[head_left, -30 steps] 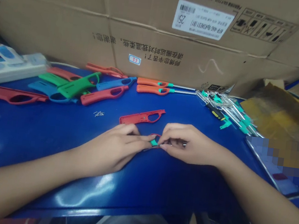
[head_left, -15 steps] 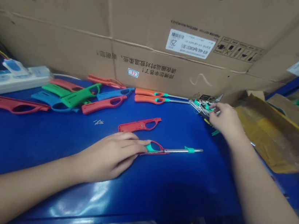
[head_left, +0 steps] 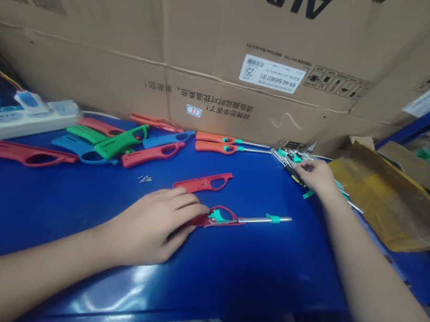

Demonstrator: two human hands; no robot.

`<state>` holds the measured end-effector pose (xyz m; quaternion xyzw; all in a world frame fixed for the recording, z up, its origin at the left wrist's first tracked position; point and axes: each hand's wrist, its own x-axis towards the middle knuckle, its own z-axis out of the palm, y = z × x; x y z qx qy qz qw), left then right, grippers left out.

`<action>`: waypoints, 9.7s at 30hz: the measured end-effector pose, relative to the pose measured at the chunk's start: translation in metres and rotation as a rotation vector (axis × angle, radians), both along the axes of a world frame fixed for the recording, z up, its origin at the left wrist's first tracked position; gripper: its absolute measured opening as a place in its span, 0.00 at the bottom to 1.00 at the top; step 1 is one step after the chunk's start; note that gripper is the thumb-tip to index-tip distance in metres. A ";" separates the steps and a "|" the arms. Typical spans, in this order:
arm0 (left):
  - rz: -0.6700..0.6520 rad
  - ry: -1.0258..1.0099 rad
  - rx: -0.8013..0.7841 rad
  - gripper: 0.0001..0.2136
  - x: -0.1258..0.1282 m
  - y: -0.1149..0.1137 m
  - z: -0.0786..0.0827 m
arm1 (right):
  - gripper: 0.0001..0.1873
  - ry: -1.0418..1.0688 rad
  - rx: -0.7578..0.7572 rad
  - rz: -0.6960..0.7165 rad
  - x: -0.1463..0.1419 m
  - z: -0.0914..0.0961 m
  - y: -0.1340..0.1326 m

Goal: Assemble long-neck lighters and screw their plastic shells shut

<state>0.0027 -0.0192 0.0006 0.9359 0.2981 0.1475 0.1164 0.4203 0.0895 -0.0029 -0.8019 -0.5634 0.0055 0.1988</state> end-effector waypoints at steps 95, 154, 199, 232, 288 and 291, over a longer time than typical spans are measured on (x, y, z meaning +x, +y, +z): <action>0.357 -0.684 -0.919 0.14 0.021 -0.006 -0.001 | 0.03 0.242 -0.192 1.179 -0.147 0.014 -0.108; 0.150 -0.457 -0.440 0.13 0.014 -0.003 -0.008 | 0.05 0.773 -0.085 1.028 -0.162 -0.005 -0.103; 0.084 -0.436 -0.322 0.14 0.014 -0.005 -0.012 | 0.06 0.726 -0.069 1.062 -0.163 -0.007 -0.105; 0.225 -0.508 -0.418 0.07 0.021 -0.005 -0.010 | 0.08 0.779 -0.106 0.930 -0.165 -0.006 -0.107; 0.266 -0.536 -0.454 0.08 0.022 -0.002 -0.011 | 0.10 0.796 -0.122 0.951 -0.163 -0.009 -0.102; 0.275 -0.540 -0.483 0.09 0.022 -0.002 -0.010 | 0.10 0.809 -0.123 0.957 -0.162 -0.007 -0.102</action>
